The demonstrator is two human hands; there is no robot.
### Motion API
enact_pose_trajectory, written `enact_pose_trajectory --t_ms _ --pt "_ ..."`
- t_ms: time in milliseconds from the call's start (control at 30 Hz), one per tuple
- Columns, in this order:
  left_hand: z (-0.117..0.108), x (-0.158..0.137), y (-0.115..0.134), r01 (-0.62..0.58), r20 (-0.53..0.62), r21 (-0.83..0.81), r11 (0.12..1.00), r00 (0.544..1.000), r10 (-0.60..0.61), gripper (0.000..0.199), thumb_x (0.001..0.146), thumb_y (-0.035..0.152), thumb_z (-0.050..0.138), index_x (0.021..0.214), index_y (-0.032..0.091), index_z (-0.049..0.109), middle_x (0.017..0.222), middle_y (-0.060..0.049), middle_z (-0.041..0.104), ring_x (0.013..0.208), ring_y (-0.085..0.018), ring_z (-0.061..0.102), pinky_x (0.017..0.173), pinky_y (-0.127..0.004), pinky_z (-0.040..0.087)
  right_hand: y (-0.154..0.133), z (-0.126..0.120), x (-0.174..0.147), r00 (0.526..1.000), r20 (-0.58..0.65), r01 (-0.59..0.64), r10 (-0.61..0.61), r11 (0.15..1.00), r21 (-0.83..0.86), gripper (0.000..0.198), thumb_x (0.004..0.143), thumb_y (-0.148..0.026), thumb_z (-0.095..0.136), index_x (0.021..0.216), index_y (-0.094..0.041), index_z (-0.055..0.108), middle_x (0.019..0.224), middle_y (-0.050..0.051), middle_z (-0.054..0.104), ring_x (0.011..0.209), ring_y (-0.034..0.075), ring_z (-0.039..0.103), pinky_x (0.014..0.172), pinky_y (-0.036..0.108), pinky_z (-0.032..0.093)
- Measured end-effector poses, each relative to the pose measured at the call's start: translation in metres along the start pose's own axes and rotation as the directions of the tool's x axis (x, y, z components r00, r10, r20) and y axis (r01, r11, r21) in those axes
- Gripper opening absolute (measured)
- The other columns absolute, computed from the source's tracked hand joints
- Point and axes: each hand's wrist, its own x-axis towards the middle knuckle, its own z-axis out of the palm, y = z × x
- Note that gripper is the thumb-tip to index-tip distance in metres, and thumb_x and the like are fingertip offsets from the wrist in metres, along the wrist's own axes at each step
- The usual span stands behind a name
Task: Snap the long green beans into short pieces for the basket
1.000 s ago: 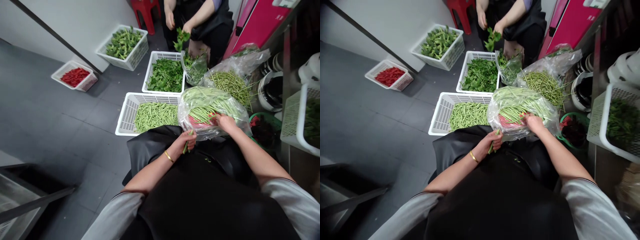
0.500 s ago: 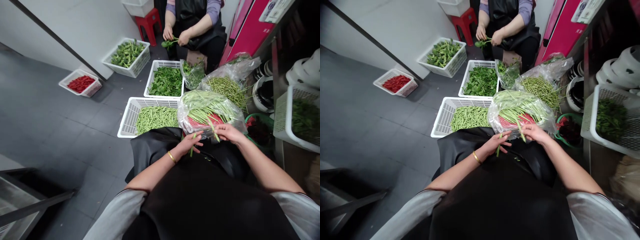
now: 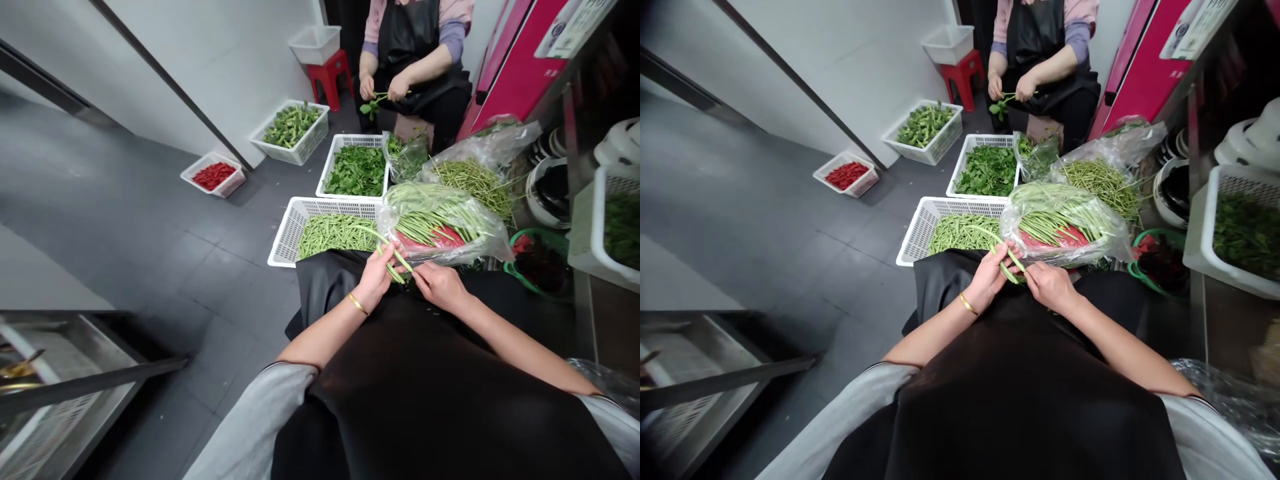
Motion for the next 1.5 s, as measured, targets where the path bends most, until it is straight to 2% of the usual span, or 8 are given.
enact_pose_trajectory --t_ms 200,333,467,767,967,1167,1333,1500 --pt "-0.006 -0.007 -0.005 0.24 0.279 0.356 0.903 0.895 -0.348 0.03 0.07 0.032 0.078 0.085 0.009 0.067 0.079 -0.01 0.068 0.065 -0.014 0.065 0.054 -0.02 0.049 -0.007 -0.003 -0.014 0.953 0.243 0.076 -0.182 0.917 0.391 0.025 0.085 -0.021 0.047 0.066 -0.017 0.062 0.061 0.001 0.059 0.056 0.011 0.052 0.056 0.023 0.04" --pt "-0.008 -0.009 0.005 0.279 0.411 0.532 0.8 0.741 -0.531 0.034 0.068 0.037 0.079 0.085 0.009 0.069 0.071 -0.01 0.068 0.062 -0.018 0.066 0.049 -0.022 0.049 0.021 -0.026 -0.024 0.704 0.695 -0.41 -0.145 0.717 0.564 0.017 0.081 -0.029 0.059 0.087 -0.016 0.068 0.062 -0.002 0.062 0.049 0.009 0.054 0.05 0.02 0.043" --pt "-0.007 -0.009 0.007 0.28 0.506 0.573 0.77 0.618 -0.602 0.033 0.071 0.038 0.075 0.082 0.007 0.069 0.057 -0.007 0.062 0.05 -0.017 0.062 0.046 -0.025 0.049 0.028 -0.029 -0.015 0.819 0.555 -0.551 0.147 0.474 0.687 0.046 0.076 -0.044 0.068 0.111 -0.016 0.06 0.071 -0.001 0.065 0.047 0.009 0.054 0.043 0.021 0.042" --pt "-0.007 -0.005 0.005 0.092 0.088 0.162 0.982 0.99 -0.107 0.029 0.074 0.039 0.071 0.078 0.014 0.058 0.057 0.002 0.056 0.046 -0.01 0.055 0.045 -0.02 0.044 0.003 0.013 0.005 0.916 -0.082 -0.316 0.394 0.831 0.457 0.02 0.084 -0.039 0.06 0.083 -0.019 0.06 0.069 0.004 0.064 0.061 0.016 0.059 0.06 0.029 0.046" --pt "-0.002 -0.007 -0.001 -0.195 0.267 0.604 0.772 0.963 0.035 0.038 0.066 0.046 0.077 0.077 0.012 0.063 0.052 0.006 0.048 0.041 -0.004 0.037 0.042 -0.019 0.028 0.007 0.023 -0.004 0.929 0.329 -0.278 0.168 0.905 0.323 0.021 0.086 -0.036 0.059 0.075 -0.018 0.057 0.063 0.001 0.062 0.056 0.015 0.057 0.056 0.025 0.042" --pt "-0.005 0.001 0.008 -0.355 0.509 0.741 0.57 0.851 -0.13 0.034 0.073 0.044 0.07 0.063 0.011 0.062 0.063 0.002 0.05 0.056 -0.007 0.043 0.053 -0.021 0.033 0.018 -0.034 -0.004 0.977 0.185 -0.09 0.105 0.992 -0.09 0.031 0.095 -0.039 0.046 0.106 -0.016 0.063 0.096 0.012 0.067 0.076 0.019 0.062 0.064 0.027 0.042" --pt "-0.001 -0.003 0.01 -0.358 0.563 0.776 0.52 0.766 -0.312 0.034 0.075 0.044 0.068 0.064 0.012 0.062 0.06 0.002 0.051 0.057 -0.008 0.043 0.054 -0.021 0.033 0.029 -0.041 0.001 0.9 0.411 0.08 -0.142 0.983 0.164 0.038 0.097 -0.038 0.038 0.076 -0.019 0.063 0.068 0.006 0.063 0.061 0.015 0.055 0.059 0.025 0.037" --pt "0.006 -0.004 -0.014 -0.046 0.346 0.6 0.799 0.915 -0.207 0.038 0.074 0.048 0.069 0.081 0.011 0.064 0.065 -0.001 0.059 0.045 -0.006 0.043 0.043 -0.019 0.031 0.027 -0.005 0.005 0.929 0.121 -0.364 0.349 0.815 0.45 0.041 0.097 -0.047 0.034 0.072 -0.021 0.055 0.058 0.0 0.058 0.055 0.014 0.053 0.06 0.026 0.041"
